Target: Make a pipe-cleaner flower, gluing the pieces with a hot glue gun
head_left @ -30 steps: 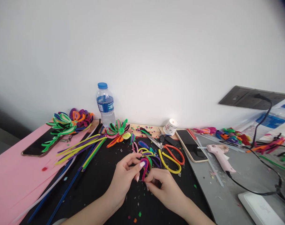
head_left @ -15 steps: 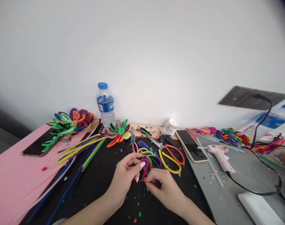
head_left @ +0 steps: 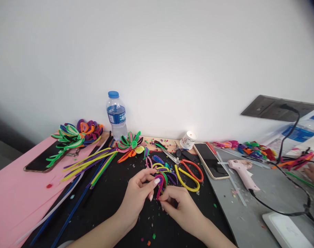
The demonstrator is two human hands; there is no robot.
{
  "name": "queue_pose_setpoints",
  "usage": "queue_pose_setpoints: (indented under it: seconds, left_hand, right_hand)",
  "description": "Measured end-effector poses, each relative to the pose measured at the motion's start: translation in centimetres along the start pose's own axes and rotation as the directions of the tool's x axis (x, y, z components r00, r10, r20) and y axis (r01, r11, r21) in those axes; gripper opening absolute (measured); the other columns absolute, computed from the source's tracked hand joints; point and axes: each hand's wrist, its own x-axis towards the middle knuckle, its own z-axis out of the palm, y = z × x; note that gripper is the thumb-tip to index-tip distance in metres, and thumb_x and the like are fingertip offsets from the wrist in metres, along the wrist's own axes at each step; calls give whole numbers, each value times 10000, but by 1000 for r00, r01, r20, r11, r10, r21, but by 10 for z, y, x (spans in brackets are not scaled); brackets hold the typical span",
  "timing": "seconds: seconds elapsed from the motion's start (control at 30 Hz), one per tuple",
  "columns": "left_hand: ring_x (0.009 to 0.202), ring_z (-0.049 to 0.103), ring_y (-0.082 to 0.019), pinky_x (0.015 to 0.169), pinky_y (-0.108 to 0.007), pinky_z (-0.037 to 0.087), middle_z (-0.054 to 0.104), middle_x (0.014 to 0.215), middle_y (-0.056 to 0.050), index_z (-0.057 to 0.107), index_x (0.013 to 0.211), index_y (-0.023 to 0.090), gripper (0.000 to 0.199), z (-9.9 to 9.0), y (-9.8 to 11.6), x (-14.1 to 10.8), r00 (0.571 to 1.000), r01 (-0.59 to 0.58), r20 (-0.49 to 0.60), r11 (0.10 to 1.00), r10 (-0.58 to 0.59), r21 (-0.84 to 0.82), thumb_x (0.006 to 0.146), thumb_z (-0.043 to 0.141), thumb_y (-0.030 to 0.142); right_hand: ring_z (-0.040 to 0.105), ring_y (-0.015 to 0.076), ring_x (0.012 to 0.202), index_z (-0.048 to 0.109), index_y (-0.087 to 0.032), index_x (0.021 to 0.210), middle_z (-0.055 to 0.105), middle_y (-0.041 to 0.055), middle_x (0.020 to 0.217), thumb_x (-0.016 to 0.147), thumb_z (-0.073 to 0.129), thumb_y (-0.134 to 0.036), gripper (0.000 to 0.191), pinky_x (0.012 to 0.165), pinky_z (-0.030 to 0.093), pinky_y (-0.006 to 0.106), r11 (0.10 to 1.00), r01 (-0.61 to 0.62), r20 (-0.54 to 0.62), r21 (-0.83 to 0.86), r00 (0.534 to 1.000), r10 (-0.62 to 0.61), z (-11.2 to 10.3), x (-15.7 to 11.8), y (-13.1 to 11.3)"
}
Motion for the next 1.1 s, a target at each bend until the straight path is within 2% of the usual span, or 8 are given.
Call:
queue_pose_setpoints:
  seconds: [0.7,1.1]
  left_hand:
    - [402,378,-25,410,-175,282,542,627,43,624,858,165,180,-1,2,0,1000,-2,2,1000,2,3,700,666,240]
    - [404,370,-15,406,-172,299,625,716,-18,679,822,139,167,-3,-1,2,1000,5,-25,1000,-4,30,694,675,246]
  right_hand:
    - [463,103,558,530,-183,656,537,-27,614,757,499,-71,154,524,348,207,1000,4,4,-1,1000,-4,0,0,1]
    - [459,96,554,521,-185,658,531,-33,612,763,500,-81,150,514,338,196,1000,-11,0,1,1000,11,0,0,3]
